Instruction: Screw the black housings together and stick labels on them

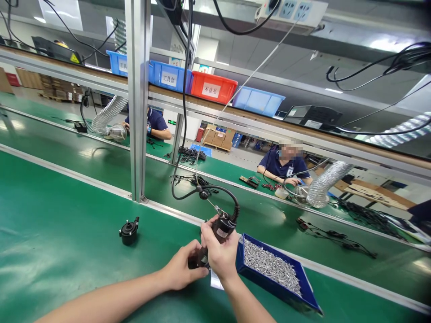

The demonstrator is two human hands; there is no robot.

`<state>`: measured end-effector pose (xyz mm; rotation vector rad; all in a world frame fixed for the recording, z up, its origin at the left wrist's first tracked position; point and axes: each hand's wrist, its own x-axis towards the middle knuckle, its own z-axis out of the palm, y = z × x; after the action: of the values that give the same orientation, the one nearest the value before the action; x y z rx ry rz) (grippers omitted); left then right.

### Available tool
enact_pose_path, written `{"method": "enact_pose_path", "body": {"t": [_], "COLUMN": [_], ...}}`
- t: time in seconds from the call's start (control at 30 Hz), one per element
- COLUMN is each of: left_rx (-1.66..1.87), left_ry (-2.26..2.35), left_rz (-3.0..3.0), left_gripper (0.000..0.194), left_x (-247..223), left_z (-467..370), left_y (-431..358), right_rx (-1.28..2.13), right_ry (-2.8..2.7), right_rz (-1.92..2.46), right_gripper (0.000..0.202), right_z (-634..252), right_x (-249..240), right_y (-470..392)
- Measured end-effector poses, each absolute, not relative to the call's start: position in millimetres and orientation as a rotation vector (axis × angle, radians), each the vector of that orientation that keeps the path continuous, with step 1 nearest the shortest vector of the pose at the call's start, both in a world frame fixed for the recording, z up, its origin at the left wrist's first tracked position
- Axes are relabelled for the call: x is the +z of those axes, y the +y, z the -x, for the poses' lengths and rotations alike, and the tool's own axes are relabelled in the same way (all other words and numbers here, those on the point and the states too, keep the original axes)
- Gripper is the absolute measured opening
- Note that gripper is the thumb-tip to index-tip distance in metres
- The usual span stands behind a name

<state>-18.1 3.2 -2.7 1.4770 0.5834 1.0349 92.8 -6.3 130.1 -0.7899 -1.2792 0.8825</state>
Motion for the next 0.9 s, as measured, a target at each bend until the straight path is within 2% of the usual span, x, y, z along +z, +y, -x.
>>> {"method": "enact_pose_path", "body": {"t": [0.2, 0.37, 0.9], "left_rx": [0.968, 0.976, 0.967], "left_ry": [0.553, 0.565, 0.570], "left_rz": [-1.537, -1.590, -1.603], "left_gripper": [0.040, 0.045, 0.044], "left_x": [7, 13, 6], "left_z": [22, 23, 23], "left_y": [-3, -6, -4], "right_rx": [0.912, 0.885, 0.864], "right_ry": [-1.286, -1.200, -1.291], "right_rz": [0.672, 0.628, 0.703], "right_gripper": [0.026, 0.026, 0.031], "right_z": [-110, -123, -119], "right_x": [144, 152, 152], "right_y": [-4, 4, 9]}}
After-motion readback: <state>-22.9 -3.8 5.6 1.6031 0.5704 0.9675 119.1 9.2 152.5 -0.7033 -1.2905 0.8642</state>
